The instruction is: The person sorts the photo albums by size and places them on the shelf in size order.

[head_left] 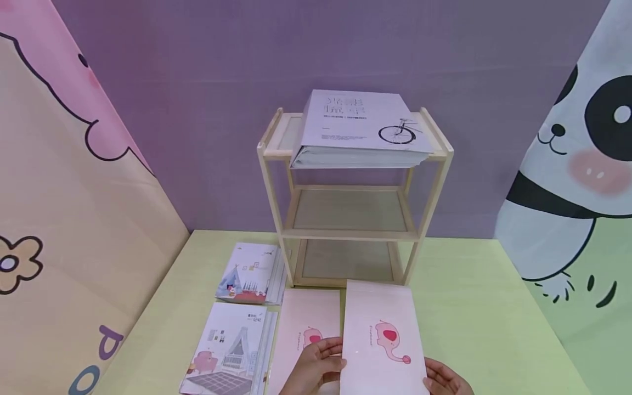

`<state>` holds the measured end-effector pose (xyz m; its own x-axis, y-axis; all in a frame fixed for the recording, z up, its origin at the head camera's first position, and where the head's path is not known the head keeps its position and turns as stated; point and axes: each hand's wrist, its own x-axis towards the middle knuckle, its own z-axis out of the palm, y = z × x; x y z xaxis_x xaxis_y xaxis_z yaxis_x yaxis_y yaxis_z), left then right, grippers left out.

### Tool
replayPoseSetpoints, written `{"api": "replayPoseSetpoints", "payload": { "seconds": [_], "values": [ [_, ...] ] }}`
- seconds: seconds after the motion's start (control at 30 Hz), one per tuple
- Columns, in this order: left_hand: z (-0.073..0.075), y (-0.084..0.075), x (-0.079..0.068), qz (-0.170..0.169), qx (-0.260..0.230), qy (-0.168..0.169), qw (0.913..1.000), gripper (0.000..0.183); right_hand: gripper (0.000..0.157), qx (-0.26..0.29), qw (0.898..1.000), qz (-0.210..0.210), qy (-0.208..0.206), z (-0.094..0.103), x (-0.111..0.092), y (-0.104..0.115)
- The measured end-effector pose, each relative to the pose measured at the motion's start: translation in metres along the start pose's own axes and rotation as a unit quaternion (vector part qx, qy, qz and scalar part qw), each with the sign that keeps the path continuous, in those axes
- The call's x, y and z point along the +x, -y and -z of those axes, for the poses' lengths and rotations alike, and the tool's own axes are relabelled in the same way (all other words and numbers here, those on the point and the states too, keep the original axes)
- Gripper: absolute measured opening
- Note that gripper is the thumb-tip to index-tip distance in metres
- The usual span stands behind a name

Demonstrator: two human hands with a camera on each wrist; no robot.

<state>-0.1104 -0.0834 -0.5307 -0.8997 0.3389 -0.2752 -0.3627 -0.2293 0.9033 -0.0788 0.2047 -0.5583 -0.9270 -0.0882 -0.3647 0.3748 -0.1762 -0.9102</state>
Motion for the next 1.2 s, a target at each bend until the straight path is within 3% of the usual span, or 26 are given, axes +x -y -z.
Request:
{"api": "replayPoseSetpoints", "payload": {
  "seconds": [0.2, 0.6, 0.77, 1.0, 1.2],
  "values": [
    [-0.001, -0.006, -0.002, -0.003, -0.012, 0.004, 0.9999, 0.046, 0.063, 0.01, 1.0, -0.001, -0.002, -0.004, -0.003, 0.005],
    [-0.004, -0.012, -0.004, -0.011, -0.008, 0.003, 0.9999, 0.046, 0.042, 0.031, 0.999, 0.006, 0.013, -0.006, -0.009, 0.014],
    [-0.004, -0.014, -0.006, -0.013, -0.002, 0.001, 0.9999, 0.046, 0.046, 0.024, 1.0, 0.009, 0.013, -0.007, -0.01, 0.017],
    [-0.005, -0.02, -0.008, -0.021, -0.005, 0.014, 0.9997, 0.044, 0.027, 0.023, 0.999, 0.027, 0.007, -0.01, -0.012, 0.018],
    [-0.007, -0.022, -0.01, -0.021, -0.008, 0.015, 0.9996, 0.043, 0.019, 0.026, 0.999, 0.043, 0.012, -0.012, -0.013, 0.018]
  ]
}}
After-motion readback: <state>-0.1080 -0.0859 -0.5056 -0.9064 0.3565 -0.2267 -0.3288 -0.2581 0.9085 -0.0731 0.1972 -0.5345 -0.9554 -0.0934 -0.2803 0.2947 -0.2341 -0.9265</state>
